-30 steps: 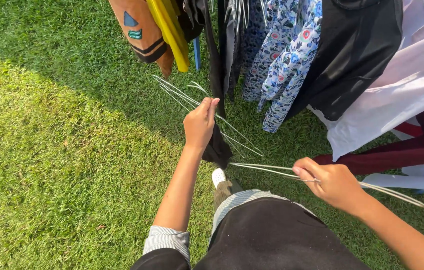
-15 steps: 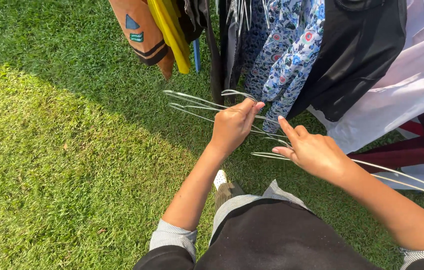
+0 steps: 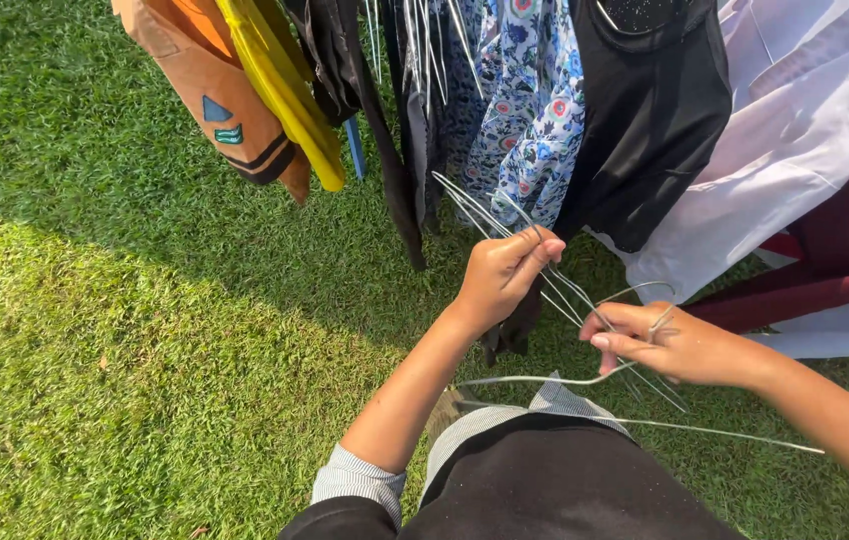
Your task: The recorder takes damp clothes from a basket and hangs them onto a clothesline using hangers.
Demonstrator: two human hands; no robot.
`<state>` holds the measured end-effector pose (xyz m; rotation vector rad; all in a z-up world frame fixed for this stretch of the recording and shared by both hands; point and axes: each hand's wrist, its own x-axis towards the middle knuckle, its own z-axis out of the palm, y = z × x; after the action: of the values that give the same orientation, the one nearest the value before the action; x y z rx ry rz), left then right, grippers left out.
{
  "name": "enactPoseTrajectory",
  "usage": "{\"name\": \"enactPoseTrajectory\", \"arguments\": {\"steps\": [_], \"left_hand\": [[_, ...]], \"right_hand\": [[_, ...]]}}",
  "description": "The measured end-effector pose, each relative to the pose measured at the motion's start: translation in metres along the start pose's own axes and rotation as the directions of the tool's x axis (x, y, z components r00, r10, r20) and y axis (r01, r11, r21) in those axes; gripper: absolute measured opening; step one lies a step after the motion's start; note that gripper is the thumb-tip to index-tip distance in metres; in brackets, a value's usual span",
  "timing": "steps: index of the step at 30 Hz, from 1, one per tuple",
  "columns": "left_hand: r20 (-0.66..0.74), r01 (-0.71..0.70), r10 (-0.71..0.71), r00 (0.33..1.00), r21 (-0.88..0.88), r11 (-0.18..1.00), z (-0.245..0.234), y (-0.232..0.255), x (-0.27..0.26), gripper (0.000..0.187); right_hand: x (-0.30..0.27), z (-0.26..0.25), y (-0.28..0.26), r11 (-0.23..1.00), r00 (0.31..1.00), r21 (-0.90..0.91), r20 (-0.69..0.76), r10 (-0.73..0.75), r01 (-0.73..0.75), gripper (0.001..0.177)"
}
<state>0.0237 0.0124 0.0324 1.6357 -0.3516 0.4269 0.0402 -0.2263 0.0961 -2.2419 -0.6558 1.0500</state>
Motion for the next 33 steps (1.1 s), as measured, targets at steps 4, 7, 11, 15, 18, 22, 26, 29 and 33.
{"name": "enactPoseTrajectory", "arguments": {"steps": [4,7,11,15,18,22,26,29,33], "left_hand": [[-0.055,-0.001,-0.002,0.998,-0.044,0.999,-0.006,0.007,0.018,0.015],[0.034,-0.03,0.032,0.999,-0.079,0.996,-0.009,0.023,0.033,0.012],[0.098,-0.038,0.04,0.994,-0.019,0.999,-0.038,0.025,0.049,0.035],[-0.042,0.024,-0.022,0.999,0.044,0.999,-0.078,0.017,0.065,0.041],[-0.137,0.091,-0.055,0.989,0.271,0.958,-0.089,-0.004,0.081,0.028],[-0.089,0.071,-0.01,0.996,0.727,0.683,-0.086,-0.076,0.109,0.053],[0.039,-0.039,0.011,0.999,0.888,0.457,-0.084,-0.111,0.139,0.081],[0.099,-0.056,-0.126,0.987,0.95,0.308,-0.088,-0.128,0.156,0.082],[0.105,-0.096,-0.048,0.993,0.981,0.17,-0.095,-0.135,0.161,0.043]], "right_hand": [[-0.024,0.002,0.012,0.904,0.889,-0.423,-0.387,-0.244,0.064,0.025],[-0.04,-0.003,-0.009,0.71,0.681,-0.692,-0.458,-0.571,0.13,0.025],[-0.071,-0.021,-0.021,0.857,0.74,-0.514,-0.566,-0.364,0.028,0.038],[-0.095,-0.065,0.037,0.999,0.706,-0.018,-0.707,-0.045,0.045,0.032],[-0.093,-0.109,0.116,0.984,0.697,0.074,-0.714,-0.06,0.161,0.037],[-0.076,-0.138,0.012,0.986,0.664,-0.044,-0.734,-0.143,0.164,0.04],[-0.04,-0.138,-0.1,0.96,0.595,-0.17,-0.757,-0.271,0.221,0.03],[-0.016,-0.142,-0.15,0.899,0.53,-0.396,-0.73,-0.432,0.188,0.02],[0.032,-0.154,-0.16,0.887,0.54,-0.385,-0.704,-0.461,0.256,0.023]]}}
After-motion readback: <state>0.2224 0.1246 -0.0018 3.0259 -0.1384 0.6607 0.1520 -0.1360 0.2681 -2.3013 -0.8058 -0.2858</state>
